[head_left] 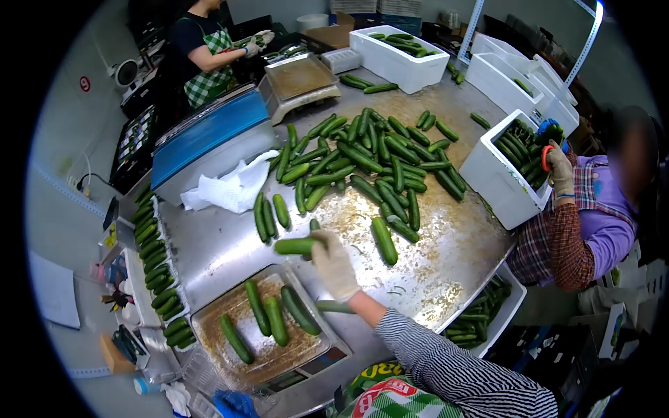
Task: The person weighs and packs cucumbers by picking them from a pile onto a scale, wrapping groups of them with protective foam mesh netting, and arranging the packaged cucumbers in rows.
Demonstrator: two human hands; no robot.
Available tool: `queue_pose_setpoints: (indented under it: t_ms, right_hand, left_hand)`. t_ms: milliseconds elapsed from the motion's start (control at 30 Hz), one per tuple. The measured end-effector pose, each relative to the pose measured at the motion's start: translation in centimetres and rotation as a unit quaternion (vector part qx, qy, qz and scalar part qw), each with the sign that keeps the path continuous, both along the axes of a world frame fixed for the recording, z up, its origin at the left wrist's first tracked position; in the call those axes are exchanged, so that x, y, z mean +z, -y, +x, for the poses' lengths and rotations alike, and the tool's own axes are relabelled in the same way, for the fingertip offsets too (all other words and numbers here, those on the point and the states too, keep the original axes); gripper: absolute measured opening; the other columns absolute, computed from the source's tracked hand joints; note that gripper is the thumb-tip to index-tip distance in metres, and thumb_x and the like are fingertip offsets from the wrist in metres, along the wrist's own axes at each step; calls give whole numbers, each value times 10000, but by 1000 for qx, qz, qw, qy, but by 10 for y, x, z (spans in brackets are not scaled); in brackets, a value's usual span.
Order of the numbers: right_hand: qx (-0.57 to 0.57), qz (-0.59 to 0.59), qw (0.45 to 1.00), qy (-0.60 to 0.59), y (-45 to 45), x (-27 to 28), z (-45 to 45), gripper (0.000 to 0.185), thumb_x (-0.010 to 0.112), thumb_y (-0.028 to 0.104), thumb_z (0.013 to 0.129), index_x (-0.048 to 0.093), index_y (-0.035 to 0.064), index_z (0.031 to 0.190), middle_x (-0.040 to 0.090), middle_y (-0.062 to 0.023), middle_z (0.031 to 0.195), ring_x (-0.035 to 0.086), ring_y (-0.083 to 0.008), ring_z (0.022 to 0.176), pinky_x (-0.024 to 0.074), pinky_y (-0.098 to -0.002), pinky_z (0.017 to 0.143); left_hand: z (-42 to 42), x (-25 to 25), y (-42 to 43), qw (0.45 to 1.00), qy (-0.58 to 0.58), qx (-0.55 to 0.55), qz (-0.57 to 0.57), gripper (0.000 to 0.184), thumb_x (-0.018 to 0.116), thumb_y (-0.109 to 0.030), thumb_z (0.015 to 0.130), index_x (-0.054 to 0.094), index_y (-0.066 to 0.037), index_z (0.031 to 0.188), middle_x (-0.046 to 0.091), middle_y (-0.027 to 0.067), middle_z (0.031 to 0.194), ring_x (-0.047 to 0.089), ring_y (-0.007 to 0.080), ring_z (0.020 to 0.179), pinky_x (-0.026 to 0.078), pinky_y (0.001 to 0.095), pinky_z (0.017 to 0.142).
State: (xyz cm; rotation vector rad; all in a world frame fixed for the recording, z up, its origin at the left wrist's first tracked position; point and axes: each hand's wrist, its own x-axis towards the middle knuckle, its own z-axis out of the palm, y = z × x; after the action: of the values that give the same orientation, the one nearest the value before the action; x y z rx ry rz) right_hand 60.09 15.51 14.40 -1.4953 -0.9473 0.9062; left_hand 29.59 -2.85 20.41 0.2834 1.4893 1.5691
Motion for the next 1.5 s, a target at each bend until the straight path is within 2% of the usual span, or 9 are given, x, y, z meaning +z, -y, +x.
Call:
queue_pose_setpoints:
  t_ms: [300,400,567,633,767,900,1000,1200,1500]
  right_hand:
    - [71,66,919,382,16,-80,109,293,651,65,809,581,34,1092,631,-220,1037,649,-381,858,552,-448,774]
    - [-113,63,894,428,-28,-58,172,262,706,84,776,549,36,981,618,-178,918,637,-330,739,539,-435,638]
    - [-112,-205,851,469,-90,-70,264,448,635,268,872,561,7,1229,637,-235,1035,641,-380,936,517,-467,840]
    - [-224,82,845,478,-109,-154,302,298,536,234,937,596,1,1114,654,-199,934,650,-344,809,528,-437,743]
    - [-40,-107,974,-194,-48,-23,229,318,417,253,1016,596,-10,1008,618,-146,751,586,-228,642,463,-352,578]
    - [215,195,893,344,-22,-40,124,243,564,180,946,606,13,1118,592,-124,720,529,-219,548,461,-357,534]
    - [330,101,925,158,-5,1,29,282,594,226,940,601,36,1148,527,-57,576,532,-243,490,478,-376,545]
    - [440,159,778,420,6,30,-62,385,743,419,834,609,113,1025,589,-1,637,578,-148,522,431,-338,518]
    - [314,276,837,353,-115,7,-35,79,650,53,750,582,81,720,582,-92,621,599,-208,521,466,-298,408]
  left_hand:
    - [95,30,-56,989,-49,-126,-65,319,434,-271,1064,460,-169,763,332,-56,607,292,62,496,239,215,458]
    - [112,29,-64,986,-78,-101,-103,300,465,-281,1052,465,-175,772,340,-57,618,306,64,505,249,209,469]
    - [126,31,-65,987,-83,-112,-85,260,483,-247,1040,473,-164,795,356,-53,650,325,68,539,276,213,489]
    - [115,27,-64,989,-18,-142,-35,216,478,-202,1030,513,-118,834,408,-19,667,394,106,564,344,251,510]
    - [55,-21,-50,978,-37,-200,41,361,556,-439,1000,476,-172,771,397,-46,607,340,69,481,266,242,437]
    - [56,10,-57,996,-71,-47,18,246,560,-289,1017,482,-173,815,420,-46,657,359,67,508,282,241,447]
    - [46,22,-54,992,-100,68,20,245,598,-295,994,523,-174,794,448,-47,663,403,70,508,327,246,449]
    - [21,21,-28,977,-124,172,5,193,638,-314,959,591,-167,844,513,-66,700,473,44,589,382,224,521]
    - [1,-3,9,975,-115,189,2,210,569,-295,999,618,-102,1064,596,-34,860,547,76,722,435,239,626]
